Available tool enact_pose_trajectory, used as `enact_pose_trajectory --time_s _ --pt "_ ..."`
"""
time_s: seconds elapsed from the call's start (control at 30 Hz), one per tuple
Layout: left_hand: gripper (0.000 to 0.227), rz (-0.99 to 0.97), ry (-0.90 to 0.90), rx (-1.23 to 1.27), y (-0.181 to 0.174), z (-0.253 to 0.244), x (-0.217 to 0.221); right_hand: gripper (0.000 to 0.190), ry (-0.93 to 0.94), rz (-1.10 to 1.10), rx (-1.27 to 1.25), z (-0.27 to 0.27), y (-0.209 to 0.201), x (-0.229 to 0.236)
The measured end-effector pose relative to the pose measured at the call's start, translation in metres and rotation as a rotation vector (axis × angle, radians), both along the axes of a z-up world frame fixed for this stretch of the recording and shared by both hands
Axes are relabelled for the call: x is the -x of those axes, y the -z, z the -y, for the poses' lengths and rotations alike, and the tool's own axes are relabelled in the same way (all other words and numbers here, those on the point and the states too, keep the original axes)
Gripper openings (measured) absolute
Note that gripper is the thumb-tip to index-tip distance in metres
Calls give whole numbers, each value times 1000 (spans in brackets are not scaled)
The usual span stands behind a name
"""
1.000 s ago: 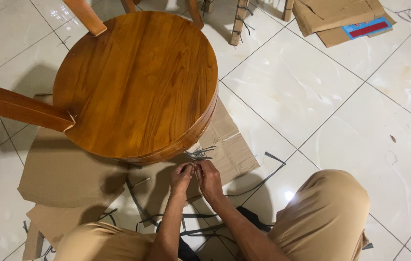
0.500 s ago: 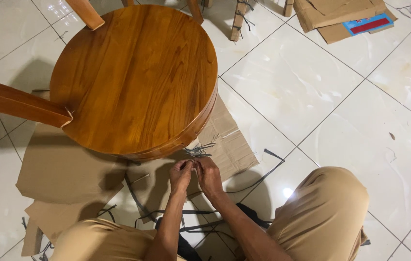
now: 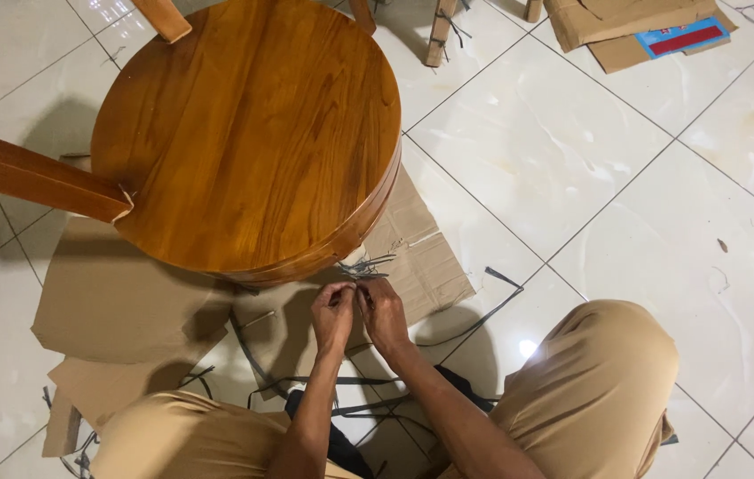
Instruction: The person assembles a round wooden chair by securing its components using wire ties while sitting on a tiled floor.
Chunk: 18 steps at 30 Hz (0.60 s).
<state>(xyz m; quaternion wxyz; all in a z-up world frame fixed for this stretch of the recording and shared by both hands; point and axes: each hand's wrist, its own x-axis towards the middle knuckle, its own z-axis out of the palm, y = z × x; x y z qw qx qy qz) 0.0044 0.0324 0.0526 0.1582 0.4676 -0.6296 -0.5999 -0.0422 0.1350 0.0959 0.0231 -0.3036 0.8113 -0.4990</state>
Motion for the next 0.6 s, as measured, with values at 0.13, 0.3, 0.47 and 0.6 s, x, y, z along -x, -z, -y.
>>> enact_pose_trajectory --time_s 0.13,0.3,0.47,0.6 --pt "14 -27 -34 55 -14 -5 -1 13 -19 56 1 0 -6 -1" --pt "15 -161 8 76 6 -9 -7 14 25 213 78 3 4 2" --pt "16 -219 11 154 14 -12 -12 8 54 300 140 7 12 0" --pt "14 -130 114 243 -2 -5 -18 6 69 301 166 6 21 2"
